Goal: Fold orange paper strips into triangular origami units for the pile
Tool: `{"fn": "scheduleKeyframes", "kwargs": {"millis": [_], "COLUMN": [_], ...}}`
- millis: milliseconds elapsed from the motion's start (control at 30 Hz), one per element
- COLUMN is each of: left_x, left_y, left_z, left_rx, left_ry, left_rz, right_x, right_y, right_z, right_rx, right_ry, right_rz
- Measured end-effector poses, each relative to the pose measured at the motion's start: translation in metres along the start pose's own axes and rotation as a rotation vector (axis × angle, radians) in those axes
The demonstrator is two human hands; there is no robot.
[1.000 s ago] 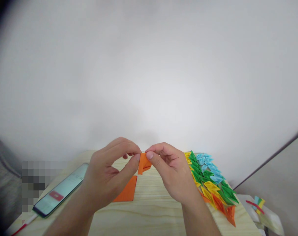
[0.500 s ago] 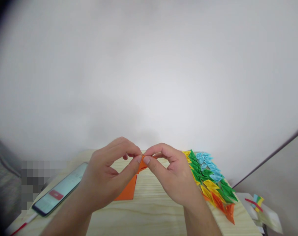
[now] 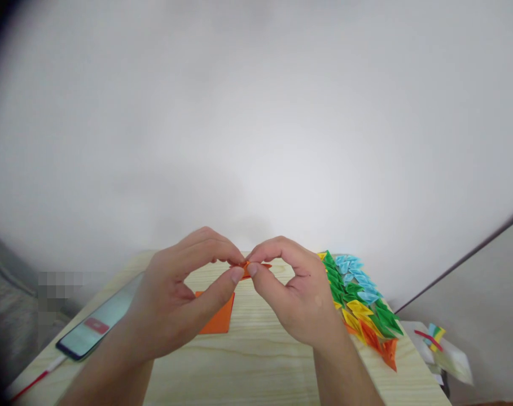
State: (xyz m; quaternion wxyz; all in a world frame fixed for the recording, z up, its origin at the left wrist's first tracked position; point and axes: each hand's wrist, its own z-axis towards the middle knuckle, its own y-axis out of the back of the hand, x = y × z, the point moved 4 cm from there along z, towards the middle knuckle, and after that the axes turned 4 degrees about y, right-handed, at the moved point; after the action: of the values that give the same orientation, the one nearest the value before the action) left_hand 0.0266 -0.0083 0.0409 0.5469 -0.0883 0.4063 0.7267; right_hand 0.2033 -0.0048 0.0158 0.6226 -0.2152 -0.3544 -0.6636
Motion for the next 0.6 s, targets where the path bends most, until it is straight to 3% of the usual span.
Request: {"fn": "scheduleKeyframes", "kwargs": {"millis": [600], "left_x": [-0.0024], "left_y": [0.0005], "left_z": [0.0022], "left_rx": [-0.068], "left_ry": [-0.102], "left_rz": [0.101], "right_x": [0.0008], "right_y": [0.0036], "right_z": [0.0017], "right_rx": [-0.045], "right_ry": [0.019], "right_rz": [-0.033]}}
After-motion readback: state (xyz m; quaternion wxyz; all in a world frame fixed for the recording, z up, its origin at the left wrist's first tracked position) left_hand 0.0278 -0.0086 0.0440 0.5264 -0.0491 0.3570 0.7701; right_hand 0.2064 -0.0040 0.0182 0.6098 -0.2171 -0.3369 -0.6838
